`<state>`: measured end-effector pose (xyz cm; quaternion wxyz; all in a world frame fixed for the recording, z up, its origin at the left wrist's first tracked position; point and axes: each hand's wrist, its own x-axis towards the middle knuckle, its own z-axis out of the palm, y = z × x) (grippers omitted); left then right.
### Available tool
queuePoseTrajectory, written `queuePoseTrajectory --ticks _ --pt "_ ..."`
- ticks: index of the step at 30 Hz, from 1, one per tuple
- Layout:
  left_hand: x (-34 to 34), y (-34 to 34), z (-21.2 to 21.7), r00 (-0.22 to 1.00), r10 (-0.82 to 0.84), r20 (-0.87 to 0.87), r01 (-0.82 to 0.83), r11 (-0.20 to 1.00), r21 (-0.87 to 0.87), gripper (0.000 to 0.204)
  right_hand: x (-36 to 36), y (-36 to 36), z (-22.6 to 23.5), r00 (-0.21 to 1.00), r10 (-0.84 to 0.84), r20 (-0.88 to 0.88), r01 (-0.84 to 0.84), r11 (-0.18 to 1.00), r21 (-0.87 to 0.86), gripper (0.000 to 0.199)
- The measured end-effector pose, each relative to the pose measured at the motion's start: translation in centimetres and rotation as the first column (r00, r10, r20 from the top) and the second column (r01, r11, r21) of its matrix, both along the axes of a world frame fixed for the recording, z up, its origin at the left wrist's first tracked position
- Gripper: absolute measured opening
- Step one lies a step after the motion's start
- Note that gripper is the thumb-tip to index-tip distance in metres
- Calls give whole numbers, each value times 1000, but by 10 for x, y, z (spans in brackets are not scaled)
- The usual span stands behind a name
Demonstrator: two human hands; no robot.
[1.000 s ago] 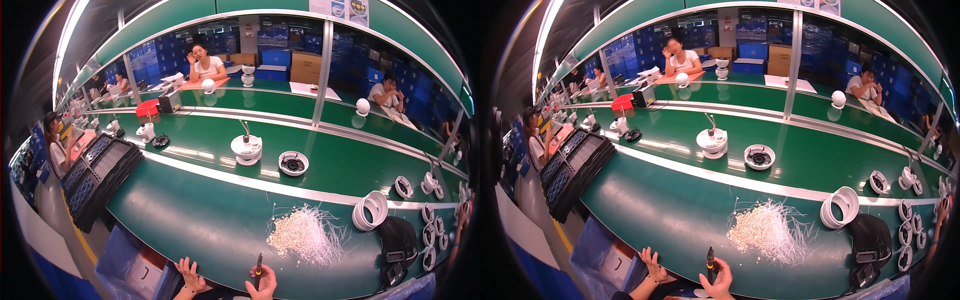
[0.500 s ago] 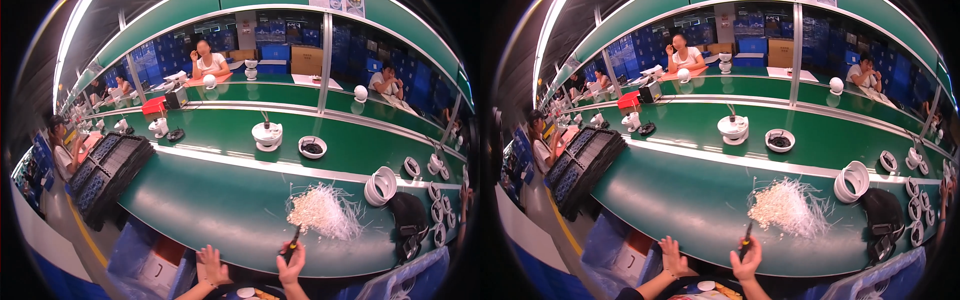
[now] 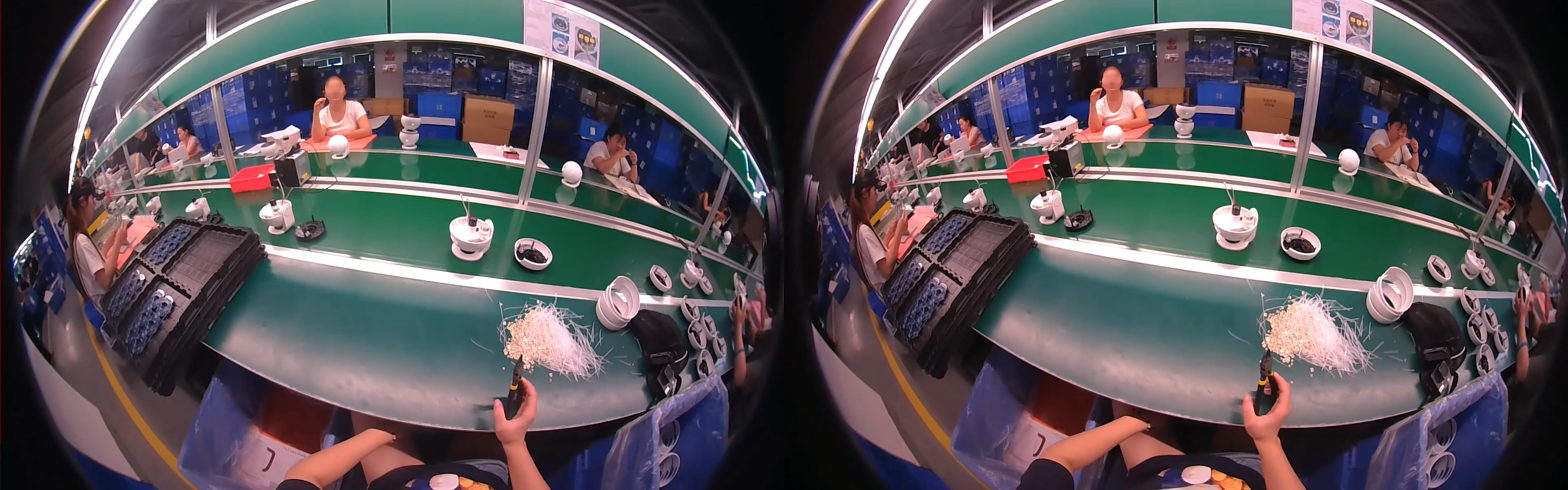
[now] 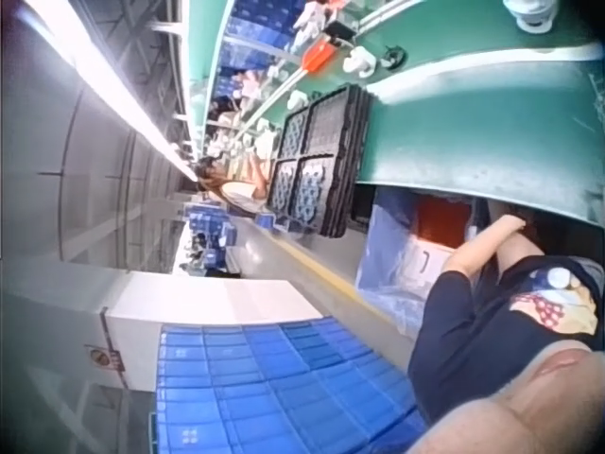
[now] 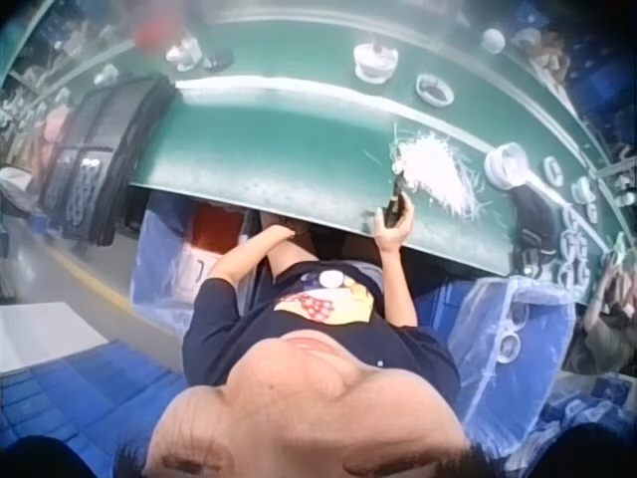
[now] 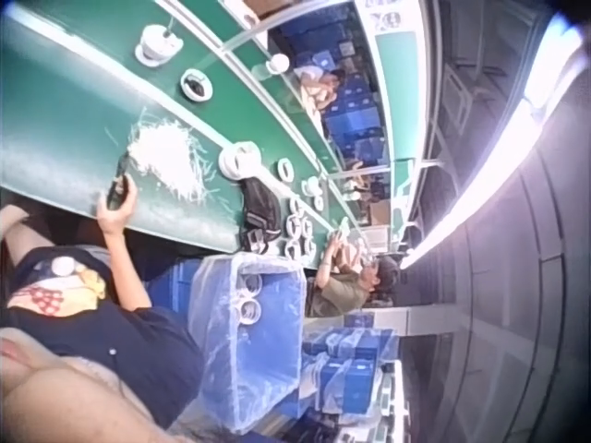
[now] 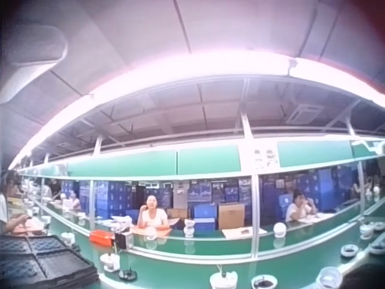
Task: Assembling security camera components on a production line, including circuit boards and housings.
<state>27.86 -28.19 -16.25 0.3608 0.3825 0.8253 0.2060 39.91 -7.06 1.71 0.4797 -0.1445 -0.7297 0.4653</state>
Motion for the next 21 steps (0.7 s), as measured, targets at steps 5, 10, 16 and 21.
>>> queuePoseTrajectory --ticks 5,10,16,21 --pt "-17 -8 10 981 50 188 -60 997 48 40 0 -6 8 999 -33 20 32 997 67 55" --pt "-32 -12 24 925 97 368 -129 990 64 40 -2 -4 8 997 -54 59 44 987 154 56" --pt "-23 -18 54 802 145 579 -204 978 38 39 -4 -2 7 997 -63 35 59 991 123 56" --pt "-7 -23 99 666 187 722 -281 960 11 39 -4 -3 8 998 -30 55 24 995 97 55"
